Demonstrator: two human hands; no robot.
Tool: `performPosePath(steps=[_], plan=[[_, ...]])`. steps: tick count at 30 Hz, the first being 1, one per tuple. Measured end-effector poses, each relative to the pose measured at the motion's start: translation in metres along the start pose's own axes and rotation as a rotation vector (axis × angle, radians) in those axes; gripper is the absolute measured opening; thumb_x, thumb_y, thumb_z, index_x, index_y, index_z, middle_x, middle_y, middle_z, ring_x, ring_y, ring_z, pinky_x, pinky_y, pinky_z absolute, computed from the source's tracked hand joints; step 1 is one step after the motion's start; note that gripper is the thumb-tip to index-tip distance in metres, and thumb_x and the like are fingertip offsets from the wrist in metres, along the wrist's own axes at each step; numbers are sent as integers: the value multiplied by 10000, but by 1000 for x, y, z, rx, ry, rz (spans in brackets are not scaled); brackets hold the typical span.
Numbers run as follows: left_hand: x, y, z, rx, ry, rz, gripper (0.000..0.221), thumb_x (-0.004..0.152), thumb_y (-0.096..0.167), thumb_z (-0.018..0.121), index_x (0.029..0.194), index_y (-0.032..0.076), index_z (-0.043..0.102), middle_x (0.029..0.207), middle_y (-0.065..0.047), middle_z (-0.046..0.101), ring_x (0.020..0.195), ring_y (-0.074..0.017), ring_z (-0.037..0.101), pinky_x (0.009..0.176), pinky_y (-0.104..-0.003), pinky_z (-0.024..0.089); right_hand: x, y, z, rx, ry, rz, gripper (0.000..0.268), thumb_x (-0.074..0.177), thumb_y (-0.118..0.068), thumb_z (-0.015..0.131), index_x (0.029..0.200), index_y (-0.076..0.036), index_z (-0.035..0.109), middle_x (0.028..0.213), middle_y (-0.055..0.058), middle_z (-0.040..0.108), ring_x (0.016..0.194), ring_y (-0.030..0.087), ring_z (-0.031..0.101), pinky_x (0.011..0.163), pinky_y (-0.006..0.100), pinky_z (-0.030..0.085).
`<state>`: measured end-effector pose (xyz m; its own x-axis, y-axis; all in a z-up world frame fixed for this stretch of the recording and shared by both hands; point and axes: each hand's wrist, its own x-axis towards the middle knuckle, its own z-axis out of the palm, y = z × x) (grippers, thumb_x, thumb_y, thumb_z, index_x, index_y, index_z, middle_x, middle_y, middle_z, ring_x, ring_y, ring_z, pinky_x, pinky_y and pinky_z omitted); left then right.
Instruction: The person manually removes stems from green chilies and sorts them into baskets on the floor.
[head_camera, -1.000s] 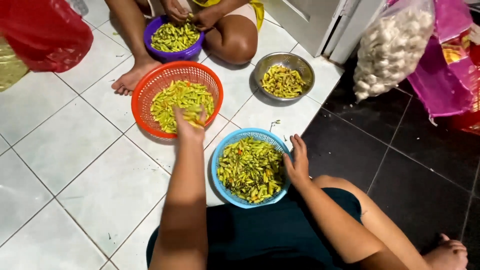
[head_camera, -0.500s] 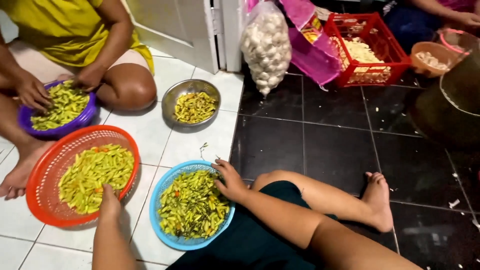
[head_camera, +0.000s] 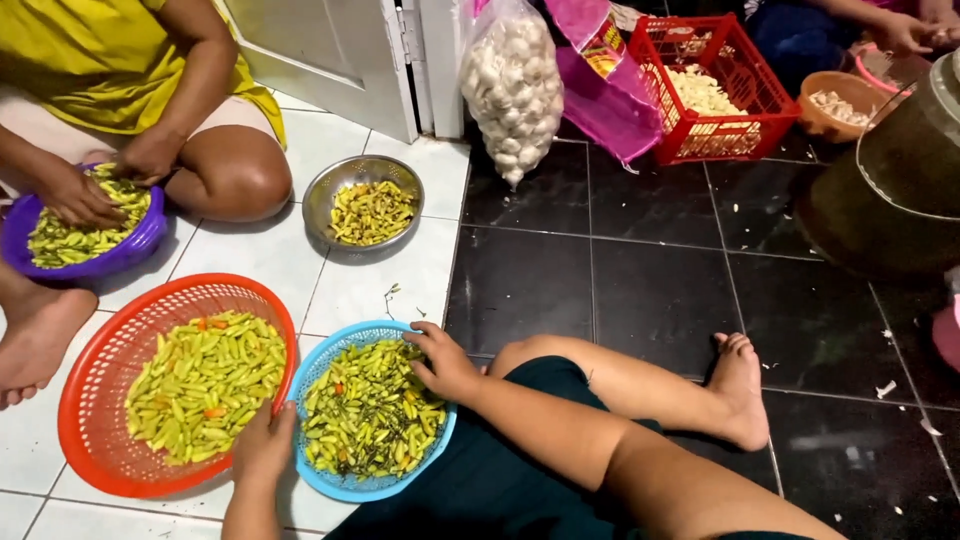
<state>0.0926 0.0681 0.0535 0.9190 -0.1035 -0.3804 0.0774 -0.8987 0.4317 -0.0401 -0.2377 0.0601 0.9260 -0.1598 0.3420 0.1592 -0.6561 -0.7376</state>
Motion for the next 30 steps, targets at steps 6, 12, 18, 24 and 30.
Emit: performPosePath(steps=[6, 12, 18, 24, 30], plan=[[-29, 2, 18, 57, 53, 27, 888, 943, 633, 526, 1630, 87, 387, 1574, -209, 513, 1474, -421, 445, 1153, -597, 414, -4, 8, 5, -19, 20, -61, 513, 877, -63, 650, 1381, -31, 558, 1457, 175, 487, 1292, 381, 532, 1058, 433, 468], [-97, 77, -24, -366, 62, -4, 849, 912, 441, 522, 1678, 209, 238, 1769, -149, 120, 1618, -384, 101, 1233, -614, 252, -2, -2, 1, -76, 39, -50, 715, 881, -108, 654, 1542, -87, 380, 1606, 197, 327, 1460, 404, 365, 1176, 503, 333], [-135, 54, -27, -1893, -653, 697, 948, 893, 705, 636, 1641, 208, 333, 1778, -238, 67, 1598, -498, 56, 1125, -814, 133, -3, -2, 2, -105, 31, -52, 720, 892, -127, 652, 1549, -74, 363, 1618, 201, 314, 1477, 402, 345, 1186, 511, 312], [-90, 8, 37, -2301, -647, 617, 792, 1097, 588, 418, 1625, -1, 400, 1638, -359, 299, 1512, -529, 262, 1145, -740, 231, -1, 22, 11, -75, 50, -73, 640, 866, -101, 661, 1475, -51, 470, 1531, 196, 439, 1390, 395, 453, 1141, 494, 374], [-44, -23, 74, -2102, -257, 337, 850, 935, 686, 506, 1611, 177, 429, 1632, -208, 448, 1440, -423, 479, 1084, -677, 395, 3, 53, 23, -24, 112, -56, 553, 839, -30, 750, 1371, -59, 606, 1297, 182, 627, 1237, 415, 594, 1085, 536, 443]])
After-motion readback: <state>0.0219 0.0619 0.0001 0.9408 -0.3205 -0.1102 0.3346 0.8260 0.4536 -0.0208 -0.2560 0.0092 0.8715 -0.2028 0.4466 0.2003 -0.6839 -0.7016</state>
